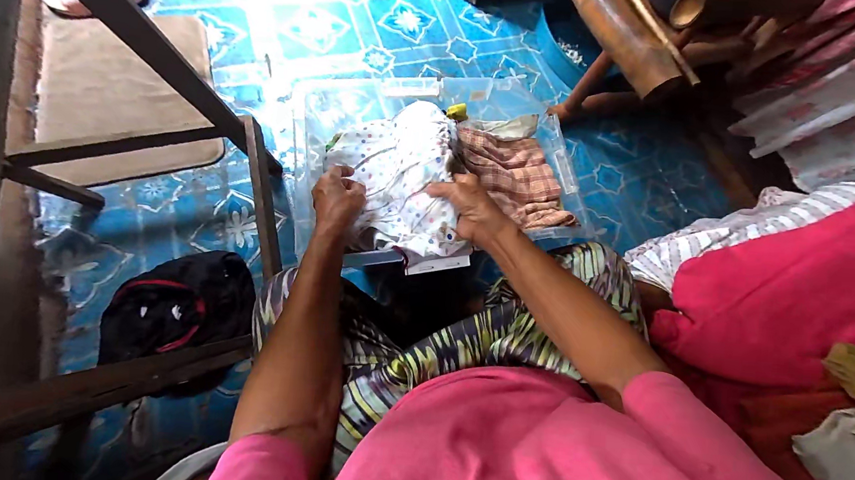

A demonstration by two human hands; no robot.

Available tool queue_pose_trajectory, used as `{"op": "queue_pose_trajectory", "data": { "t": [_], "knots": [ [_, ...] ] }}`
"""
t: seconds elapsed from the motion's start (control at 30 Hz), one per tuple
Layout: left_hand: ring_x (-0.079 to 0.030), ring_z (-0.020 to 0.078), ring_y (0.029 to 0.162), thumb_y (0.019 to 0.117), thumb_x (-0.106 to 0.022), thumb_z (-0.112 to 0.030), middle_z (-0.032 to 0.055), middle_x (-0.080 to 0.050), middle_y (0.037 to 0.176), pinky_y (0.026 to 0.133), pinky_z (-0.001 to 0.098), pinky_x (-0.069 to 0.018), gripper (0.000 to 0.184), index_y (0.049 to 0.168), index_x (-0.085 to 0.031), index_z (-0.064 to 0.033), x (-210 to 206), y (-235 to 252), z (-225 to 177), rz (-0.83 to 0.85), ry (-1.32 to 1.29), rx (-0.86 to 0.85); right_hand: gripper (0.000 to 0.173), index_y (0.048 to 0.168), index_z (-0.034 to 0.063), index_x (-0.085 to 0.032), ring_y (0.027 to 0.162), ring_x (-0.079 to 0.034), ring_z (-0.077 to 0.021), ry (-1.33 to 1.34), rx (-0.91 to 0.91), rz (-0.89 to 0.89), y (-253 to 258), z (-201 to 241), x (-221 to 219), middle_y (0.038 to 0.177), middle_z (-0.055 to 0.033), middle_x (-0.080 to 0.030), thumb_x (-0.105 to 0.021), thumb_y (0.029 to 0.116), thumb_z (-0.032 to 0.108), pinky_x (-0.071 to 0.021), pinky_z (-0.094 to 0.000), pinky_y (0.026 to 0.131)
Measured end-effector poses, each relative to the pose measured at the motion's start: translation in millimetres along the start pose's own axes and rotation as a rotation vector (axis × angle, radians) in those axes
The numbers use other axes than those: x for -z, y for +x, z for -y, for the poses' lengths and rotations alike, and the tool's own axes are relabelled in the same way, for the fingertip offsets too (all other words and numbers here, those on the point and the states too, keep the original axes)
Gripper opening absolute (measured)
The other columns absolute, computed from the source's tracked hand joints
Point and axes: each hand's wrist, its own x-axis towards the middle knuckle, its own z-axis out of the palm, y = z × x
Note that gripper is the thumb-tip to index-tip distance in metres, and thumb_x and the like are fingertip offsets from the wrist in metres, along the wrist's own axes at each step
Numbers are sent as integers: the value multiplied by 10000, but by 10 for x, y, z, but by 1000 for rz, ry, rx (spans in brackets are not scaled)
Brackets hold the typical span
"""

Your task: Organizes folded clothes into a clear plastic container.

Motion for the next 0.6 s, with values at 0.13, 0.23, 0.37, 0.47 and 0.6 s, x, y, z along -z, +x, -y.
{"op": "queue_pose_trajectory", "data": {
  "t": [0.13, 0.23, 0.37, 0.47, 0.6],
  "knots": [
    [-667, 361, 1040, 1002, -544, -75, 288, -643, 1226, 923, 522, -532, 404, 1371, -524, 90, -24, 28, 38, -57, -204, -30, 148, 1143, 57, -567, 799, -683, -177, 469, -11, 9, -158, 214, 321, 919, -93, -675, -511, 1007, 47, -600, -367, 730],
    [-665, 265, 967, 1023, -547, -94, 248, -629, 1215, 844, 431, -555, 396, 1377, -502, 78, -29, 20, 42, -72, -396, -72, 149, 1129, 87, -563, 817, -711, -158, 602, 190, 11, -397, 458, 610, 913, -71, -700, -452, 1034, 61, -618, -357, 747],
    [-646, 166, 933, 1029, -577, -165, 172, -609, 1237, 820, 376, -558, 413, 1387, -499, 25, 29, -28, 176, -3, -415, -137, 219, 1063, 76, -604, 855, -723, -167, 694, 507, -29, -829, 853, 1167, 923, -76, -719, -386, 1046, 85, -623, -362, 778],
    [-636, 80, 761, 1010, -593, -147, 101, -622, 1095, 674, 274, -566, 414, 1367, -492, 36, 13, 132, 350, 49, -394, -175, 217, 1064, 74, -585, 870, -720, -173, 723, 799, -186, -1360, 1186, 1710, 926, -81, -710, -368, 1058, 84, -621, -366, 790],
    [-641, 58, 706, 1007, -573, -101, 47, -614, 1024, 617, 244, -567, 418, 1379, -450, 44, 53, 223, 391, 97, -389, -138, 210, 1149, 40, -528, 946, -702, -215, 610, 1231, -484, -2277, 1452, 2549, 992, -119, -680, -338, 1076, 90, -604, -427, 863]
  ]
}}
